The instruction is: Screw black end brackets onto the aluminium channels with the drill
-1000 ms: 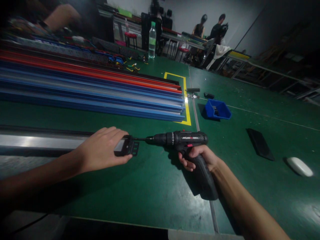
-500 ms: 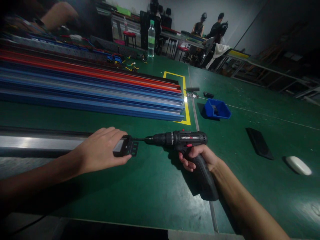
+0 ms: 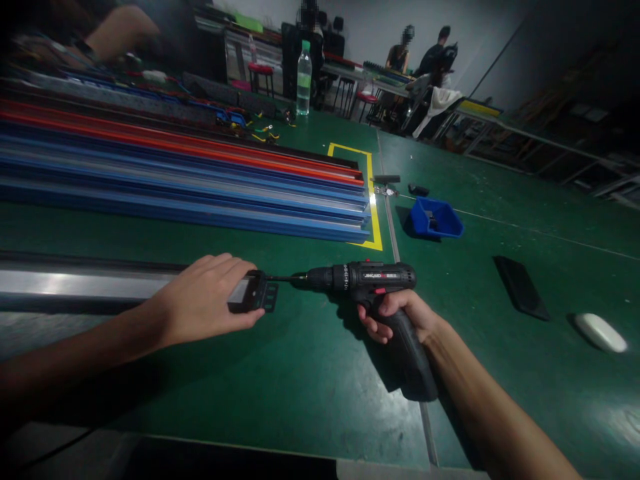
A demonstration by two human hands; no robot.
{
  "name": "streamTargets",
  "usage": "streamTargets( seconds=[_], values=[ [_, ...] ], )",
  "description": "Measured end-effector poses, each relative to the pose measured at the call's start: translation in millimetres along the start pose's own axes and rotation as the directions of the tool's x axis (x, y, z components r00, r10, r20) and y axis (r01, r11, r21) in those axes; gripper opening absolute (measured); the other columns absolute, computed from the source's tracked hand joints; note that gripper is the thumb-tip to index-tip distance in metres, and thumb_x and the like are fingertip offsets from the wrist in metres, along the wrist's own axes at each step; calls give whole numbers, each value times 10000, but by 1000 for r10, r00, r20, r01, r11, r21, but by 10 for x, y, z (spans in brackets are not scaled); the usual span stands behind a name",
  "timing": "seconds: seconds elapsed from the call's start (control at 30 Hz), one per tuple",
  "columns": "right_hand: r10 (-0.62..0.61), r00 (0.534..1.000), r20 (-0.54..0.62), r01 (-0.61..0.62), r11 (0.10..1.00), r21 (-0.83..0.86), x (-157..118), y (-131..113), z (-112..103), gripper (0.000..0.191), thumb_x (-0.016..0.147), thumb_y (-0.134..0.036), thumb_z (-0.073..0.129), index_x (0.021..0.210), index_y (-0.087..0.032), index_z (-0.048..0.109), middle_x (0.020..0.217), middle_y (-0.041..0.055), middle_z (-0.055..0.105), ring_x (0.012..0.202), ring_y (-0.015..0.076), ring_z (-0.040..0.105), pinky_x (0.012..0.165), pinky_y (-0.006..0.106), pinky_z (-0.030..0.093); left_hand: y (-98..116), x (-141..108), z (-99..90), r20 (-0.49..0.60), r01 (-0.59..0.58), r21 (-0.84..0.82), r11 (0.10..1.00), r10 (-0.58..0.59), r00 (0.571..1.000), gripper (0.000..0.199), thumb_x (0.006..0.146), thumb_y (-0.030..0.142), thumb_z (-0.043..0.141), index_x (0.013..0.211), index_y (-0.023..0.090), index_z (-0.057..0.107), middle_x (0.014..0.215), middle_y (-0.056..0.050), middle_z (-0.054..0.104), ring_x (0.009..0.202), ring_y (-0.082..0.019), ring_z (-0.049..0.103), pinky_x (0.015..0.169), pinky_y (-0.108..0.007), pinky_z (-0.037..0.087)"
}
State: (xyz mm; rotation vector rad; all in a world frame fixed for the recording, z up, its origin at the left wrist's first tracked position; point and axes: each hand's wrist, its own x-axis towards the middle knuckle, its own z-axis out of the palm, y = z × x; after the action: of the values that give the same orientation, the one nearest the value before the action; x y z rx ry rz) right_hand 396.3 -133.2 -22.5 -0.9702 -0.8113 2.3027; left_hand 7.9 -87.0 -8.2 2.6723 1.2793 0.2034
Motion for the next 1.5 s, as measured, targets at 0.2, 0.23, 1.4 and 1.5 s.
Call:
streamTargets(
  seconds=[0.2, 0.23, 1.4, 1.5],
  values=[
    [20, 999, -38, -21, 999, -38, -5, -16, 15, 323, 690, -274, 629, 945, -104, 733, 732, 79, 683, 461, 103, 452, 490, 263, 464, 3, 1, 0, 10, -6, 18, 1000, 5, 1000, 525, 891, 629, 594, 1121, 164, 678, 1114, -138, 727, 1045, -328, 648, 917, -467, 461],
    [24, 999, -42, -26, 999, -42, -4, -17, 14, 323, 685, -278, 632, 940, -106, 729, 727, 77, 678, 458, 102, 450, 489, 264, 465, 1, 1, 2, 7, -5, 18, 1000, 5, 1000, 525, 891, 633, 593, 1117, 166, 678, 1113, -138, 727, 1043, -327, 648, 914, -465, 462],
    [11, 997, -74, -14, 999, -34, -23, 13, 3, 323, 664, -246, 621, 912, -90, 758, 688, 66, 672, 446, 94, 447, 476, 247, 467, 1, -5, -7, 9, -7, 10, 1000, 7, 1000, 525, 893, 636, 592, 1119, 169, 669, 1107, -129, 720, 1017, -313, 641, 905, -454, 454],
    [11, 998, -60, -12, 1000, -21, -23, 7, 11, 341, 663, -238, 619, 918, -70, 771, 681, 72, 675, 445, 90, 447, 478, 239, 457, 4, -8, -5, 2, -8, 11, 1000, 8, 1000, 519, 893, 625, 596, 1120, 165, 671, 1111, -133, 717, 1027, -320, 640, 910, -458, 452]
  ],
)
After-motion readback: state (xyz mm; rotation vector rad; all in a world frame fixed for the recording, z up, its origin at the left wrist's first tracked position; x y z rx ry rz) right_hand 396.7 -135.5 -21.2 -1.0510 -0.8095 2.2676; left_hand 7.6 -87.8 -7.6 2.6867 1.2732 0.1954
